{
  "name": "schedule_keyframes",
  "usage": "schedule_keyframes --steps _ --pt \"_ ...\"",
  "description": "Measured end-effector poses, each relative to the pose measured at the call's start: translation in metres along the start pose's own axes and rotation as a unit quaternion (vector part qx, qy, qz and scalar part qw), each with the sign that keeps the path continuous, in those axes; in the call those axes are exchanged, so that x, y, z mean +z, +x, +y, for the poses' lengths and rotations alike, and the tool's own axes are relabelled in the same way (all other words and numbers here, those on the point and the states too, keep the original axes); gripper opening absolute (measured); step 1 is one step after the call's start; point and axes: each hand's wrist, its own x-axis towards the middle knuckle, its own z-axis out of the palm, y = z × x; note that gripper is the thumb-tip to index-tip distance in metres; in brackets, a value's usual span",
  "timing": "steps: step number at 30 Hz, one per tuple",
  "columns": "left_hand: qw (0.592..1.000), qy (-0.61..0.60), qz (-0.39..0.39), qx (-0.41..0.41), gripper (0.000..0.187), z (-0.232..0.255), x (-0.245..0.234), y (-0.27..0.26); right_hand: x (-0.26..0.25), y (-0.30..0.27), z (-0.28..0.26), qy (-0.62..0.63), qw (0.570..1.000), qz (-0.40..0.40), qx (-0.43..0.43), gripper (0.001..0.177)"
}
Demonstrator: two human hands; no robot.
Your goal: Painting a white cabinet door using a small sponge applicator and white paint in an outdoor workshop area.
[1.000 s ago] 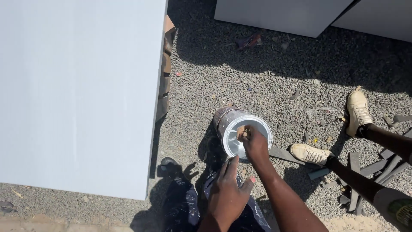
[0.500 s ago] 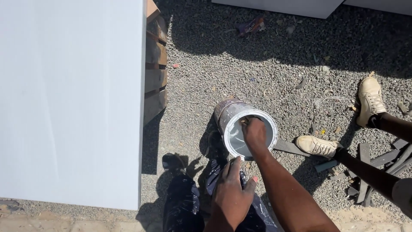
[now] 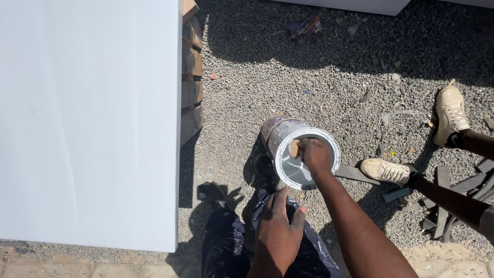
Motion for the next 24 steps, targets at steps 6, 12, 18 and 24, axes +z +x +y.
schedule_keyframes --steps 6,12,18,24 --pt "0.996 -0.044 0.058 0.059 0.051 -0.010 -0.005 0.005 -0.020 -0.012 0.010 0.261 0.942 -0.034 0.207 0.019" --pt "0.967 -0.241 0.003 -0.082 0.065 -0.012 -0.012 0.039 -0.020 -0.020 0.029 0.247 0.948 -0.103 0.173 0.013" --pt "0.884 -0.464 -0.045 -0.024 0.076 -0.032 -0.003 0.073 -0.012 -0.006 0.040 0.186 0.962 -0.176 0.093 0.022" --pt "0.866 -0.490 -0.098 -0.025 0.084 -0.036 -0.007 0.073 -0.024 -0.015 -0.014 0.012 0.968 -0.223 0.113 0.011"
